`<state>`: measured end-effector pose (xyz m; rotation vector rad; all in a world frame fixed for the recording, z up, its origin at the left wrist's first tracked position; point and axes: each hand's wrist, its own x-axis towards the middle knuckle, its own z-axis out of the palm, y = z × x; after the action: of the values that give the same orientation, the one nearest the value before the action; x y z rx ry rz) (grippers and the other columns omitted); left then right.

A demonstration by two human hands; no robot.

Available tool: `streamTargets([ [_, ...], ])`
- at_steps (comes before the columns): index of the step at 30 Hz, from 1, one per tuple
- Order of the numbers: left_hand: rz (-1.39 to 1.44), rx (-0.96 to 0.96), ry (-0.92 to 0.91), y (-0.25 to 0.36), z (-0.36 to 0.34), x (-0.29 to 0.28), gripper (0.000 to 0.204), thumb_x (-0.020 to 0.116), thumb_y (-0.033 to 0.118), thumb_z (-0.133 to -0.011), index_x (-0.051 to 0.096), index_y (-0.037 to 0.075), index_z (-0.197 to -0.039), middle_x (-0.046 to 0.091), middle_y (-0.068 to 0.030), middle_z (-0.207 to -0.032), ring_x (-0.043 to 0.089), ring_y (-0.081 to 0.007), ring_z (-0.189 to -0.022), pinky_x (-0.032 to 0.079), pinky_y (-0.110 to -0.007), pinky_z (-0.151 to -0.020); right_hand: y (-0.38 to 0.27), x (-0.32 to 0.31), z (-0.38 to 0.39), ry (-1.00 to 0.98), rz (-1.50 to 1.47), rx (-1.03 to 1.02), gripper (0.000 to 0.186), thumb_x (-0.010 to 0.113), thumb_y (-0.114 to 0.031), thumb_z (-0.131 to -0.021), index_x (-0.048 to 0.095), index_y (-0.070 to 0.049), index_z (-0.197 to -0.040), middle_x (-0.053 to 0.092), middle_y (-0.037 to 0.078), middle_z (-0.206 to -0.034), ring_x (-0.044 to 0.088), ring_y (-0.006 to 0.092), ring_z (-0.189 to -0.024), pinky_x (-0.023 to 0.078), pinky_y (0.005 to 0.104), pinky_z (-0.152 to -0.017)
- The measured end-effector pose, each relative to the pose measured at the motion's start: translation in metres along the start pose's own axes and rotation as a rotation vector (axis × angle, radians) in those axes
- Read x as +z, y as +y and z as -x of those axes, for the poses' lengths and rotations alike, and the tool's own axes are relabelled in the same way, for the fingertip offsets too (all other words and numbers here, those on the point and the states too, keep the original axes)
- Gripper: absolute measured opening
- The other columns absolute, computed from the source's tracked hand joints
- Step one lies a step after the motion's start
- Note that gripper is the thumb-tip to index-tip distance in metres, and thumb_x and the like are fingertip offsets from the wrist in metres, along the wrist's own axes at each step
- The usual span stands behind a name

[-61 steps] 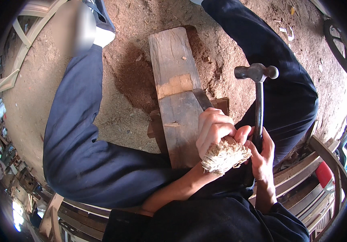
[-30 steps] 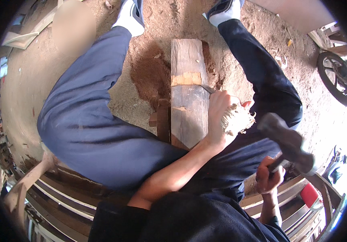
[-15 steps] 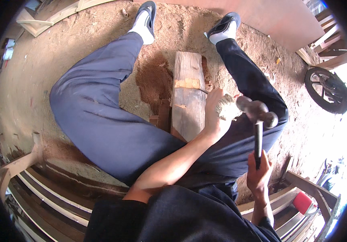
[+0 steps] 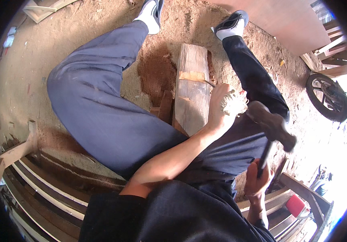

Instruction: The person sits on the floor and uses a hammer and chisel to carve a small piece of wood. They repeatedly strike the chisel to remove wood shavings, gradually shaping the object.

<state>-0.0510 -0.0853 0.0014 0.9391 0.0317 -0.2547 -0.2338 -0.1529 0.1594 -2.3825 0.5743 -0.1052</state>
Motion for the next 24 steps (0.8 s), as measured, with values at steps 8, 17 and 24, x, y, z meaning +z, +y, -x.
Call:
streamTargets([
  [8, -0.22, 0.212, 0.068, 0.007, 0.001, 0.012, 0.018, 0.079, 0.013, -0.083, 0.063, 0.005, -0.081, 0.059, -0.0116, -0.081, 0.056, -0.0329, -0.081, 0.043, -0.045, -0.072, 0.007, -0.007, 0.001, 0.061, -0.014, -0.109, 0.028, 0.054, -0.017, -0.099, 0.055, -0.002, -0.075, 0.048, 0.0, -0.052, 0.044, 0.0058, -0.043, 0.031, 0.0236, -0.041],
  [17, -0.258, 0.18, 0.036, 0.007, -0.003, 0.008, 0.018, 0.079, 0.012, -0.082, 0.063, 0.006, -0.084, 0.059, -0.0107, -0.082, 0.056, -0.033, -0.083, 0.043, -0.045, -0.075, 0.012, 0.005, 0.006, 0.023, -0.136, 0.007, 0.021, 0.051, -0.016, -0.102, 0.055, 0.0, -0.088, 0.047, -0.001, -0.056, 0.043, 0.0051, -0.045, 0.032, 0.0226, -0.041],
  [24, -0.089, 0.14, 0.072, 0.01, -0.009, 0.012, 0.02, 0.082, 0.011, -0.079, 0.064, 0.006, -0.087, 0.06, -0.0102, -0.086, 0.056, -0.033, -0.088, 0.044, -0.044, -0.078, 0.007, 0.008, 0.002, 0.02, -0.195, 0.038, 0.019, 0.05, -0.014, -0.101, 0.054, 0.0, -0.088, 0.047, -0.001, -0.056, 0.043, 0.0051, -0.044, 0.032, 0.0219, -0.041],
])
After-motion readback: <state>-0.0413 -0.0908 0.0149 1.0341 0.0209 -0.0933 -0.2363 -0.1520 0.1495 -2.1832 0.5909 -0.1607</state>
